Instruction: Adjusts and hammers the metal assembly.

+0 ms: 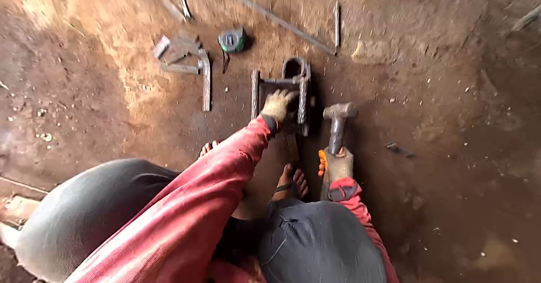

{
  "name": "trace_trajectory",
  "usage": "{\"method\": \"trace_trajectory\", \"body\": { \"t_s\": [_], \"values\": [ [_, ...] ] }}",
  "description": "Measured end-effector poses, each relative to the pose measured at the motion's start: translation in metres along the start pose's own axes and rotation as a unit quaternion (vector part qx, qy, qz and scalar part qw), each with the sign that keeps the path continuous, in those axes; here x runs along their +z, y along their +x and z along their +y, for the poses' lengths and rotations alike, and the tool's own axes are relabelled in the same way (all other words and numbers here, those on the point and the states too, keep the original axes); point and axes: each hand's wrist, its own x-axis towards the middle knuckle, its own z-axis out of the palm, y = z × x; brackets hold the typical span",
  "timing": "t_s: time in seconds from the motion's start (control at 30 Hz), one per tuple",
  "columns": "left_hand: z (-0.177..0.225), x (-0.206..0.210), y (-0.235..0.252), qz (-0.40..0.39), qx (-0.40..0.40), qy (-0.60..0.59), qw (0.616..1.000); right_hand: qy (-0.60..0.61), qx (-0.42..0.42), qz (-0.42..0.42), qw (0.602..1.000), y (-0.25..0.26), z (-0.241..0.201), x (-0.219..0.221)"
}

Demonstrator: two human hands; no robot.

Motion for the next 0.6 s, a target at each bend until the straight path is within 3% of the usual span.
{"method": "trace_trajectory", "body": {
  "t_s": [0.03,0.07,0.13,0.2,0.27,0.33,0.37,0.43,0.5,0.53,0.6],
  "values": [
    [-0.017,0.027,-0.003,-0.03,-0.025,-0.07,0.997,0.029,-0.022,0.004,0.999,-0.004,-0.005,-0.006],
    [-0.029,0.035,0.012,-0.097,-0.068,-0.093,0.989,0.067,-0.066,0.006,0.996,-0.006,-0.015,-0.012],
    [-0.028,0.041,0.017,-0.144,-0.114,-0.103,0.978,0.14,-0.184,0.009,0.973,-0.023,-0.03,-0.03],
    [-0.025,0.041,0.017,-0.128,-0.121,-0.086,0.981,0.194,-0.345,0.021,0.918,-0.037,-0.057,-0.05],
    [-0.023,0.041,0.015,-0.118,-0.117,-0.076,0.983,0.227,-0.496,0.038,0.838,-0.048,-0.086,-0.073],
    [-0.022,0.041,0.014,-0.121,-0.118,-0.078,0.983,0.269,-0.576,0.05,0.77,-0.065,-0.124,-0.093],
    [-0.022,0.04,0.014,-0.123,-0.119,-0.081,0.982,0.302,-0.572,0.071,0.76,-0.08,-0.147,-0.096],
    [-0.023,0.039,0.017,-0.129,-0.118,-0.079,0.981,0.346,-0.543,0.126,0.755,-0.098,-0.176,-0.087],
    [-0.023,0.043,0.014,-0.126,-0.113,-0.074,0.983,0.304,-0.557,0.125,0.763,-0.057,-0.138,-0.07],
    [-0.024,0.044,0.014,-0.123,-0.112,-0.074,0.983,0.24,-0.526,0.143,0.803,-0.036,-0.107,-0.05],
    [-0.028,0.043,0.013,-0.118,-0.11,-0.071,0.984,-0.005,-0.302,0.137,0.943,-0.008,-0.051,-0.008]
  ]
}}
